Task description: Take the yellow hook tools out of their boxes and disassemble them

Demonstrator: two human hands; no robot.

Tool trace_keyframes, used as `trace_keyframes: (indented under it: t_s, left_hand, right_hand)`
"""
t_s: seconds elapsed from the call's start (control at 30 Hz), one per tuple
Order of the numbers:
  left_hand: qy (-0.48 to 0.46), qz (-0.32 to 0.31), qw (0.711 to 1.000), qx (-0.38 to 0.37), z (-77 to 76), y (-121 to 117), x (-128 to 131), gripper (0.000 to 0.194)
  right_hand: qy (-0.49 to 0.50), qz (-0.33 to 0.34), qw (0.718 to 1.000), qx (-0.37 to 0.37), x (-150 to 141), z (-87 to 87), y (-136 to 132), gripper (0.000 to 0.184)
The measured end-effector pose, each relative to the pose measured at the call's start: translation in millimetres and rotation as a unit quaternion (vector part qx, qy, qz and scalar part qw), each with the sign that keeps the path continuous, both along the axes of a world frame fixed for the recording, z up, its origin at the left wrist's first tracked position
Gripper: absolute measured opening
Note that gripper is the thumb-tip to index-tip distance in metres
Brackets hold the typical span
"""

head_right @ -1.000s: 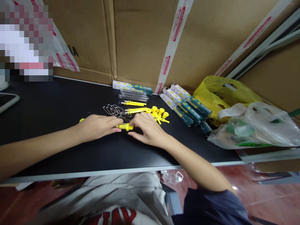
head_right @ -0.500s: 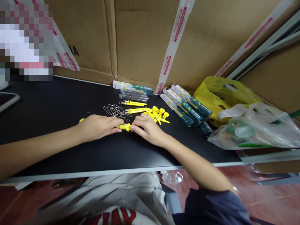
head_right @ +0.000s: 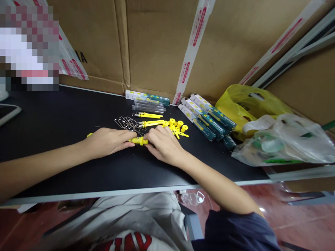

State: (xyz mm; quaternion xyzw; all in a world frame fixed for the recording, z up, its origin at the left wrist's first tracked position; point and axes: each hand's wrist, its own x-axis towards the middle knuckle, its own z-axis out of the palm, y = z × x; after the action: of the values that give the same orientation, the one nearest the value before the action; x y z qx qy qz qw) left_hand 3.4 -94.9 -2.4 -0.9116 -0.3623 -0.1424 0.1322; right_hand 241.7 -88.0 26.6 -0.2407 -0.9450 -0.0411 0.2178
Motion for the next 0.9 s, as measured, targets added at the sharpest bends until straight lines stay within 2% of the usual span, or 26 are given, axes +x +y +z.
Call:
trace_keyframes:
  t_s: [0.07,0.1,0.2,0.27,0.37,0.7,0.9]
  left_hand:
    - [0.001,0.002,1.0,-0.001,-0.1,0.3,-0.3,0.03]
    - [0.002,0.002,1.0,-0.002,-0.2,0.4,-0.3,0.03]
    - [0.005,0.004,1.0,0.0,-0.3,0.3,-0.2,0.03]
    - [0.006,0.004,1.0,0.006,-0.3,0.1,0.1,0.029]
    - [0.006,-0.001,1.0,0.013,-0.3,-0.4,0.5,0.027]
    - [0.006,-0.001,1.0,0.014,-0.7,0.6,-0.5,0.027]
    - [0.004,0.001,1.0,0.017,-0.7,0.6,-1.1,0.029]
  right_hand:
    - [0.028,-0.016,0.997,-0.065,0.1,1.3,-0.4,0.025]
    - [0.034,-0.023,0.994,-0.096,0.2,1.4,0.1,0.028]
    - [0.022,-0.027,0.987,-0.157,-0.5,-0.3,2.6,0.027]
    - [0.015,-0.022,0.984,-0.175,-1.7,-2.0,3.8,0.034]
    - [0.021,-0.02,0.982,-0.189,-3.0,-3.3,4.3,0.031]
    - [0.016,-0.027,0.994,-0.103,-0.1,-2.1,4.5,0.015]
    - [-0.009,-0.022,1.0,0.001,-0.3,-1.9,2.2,0.005]
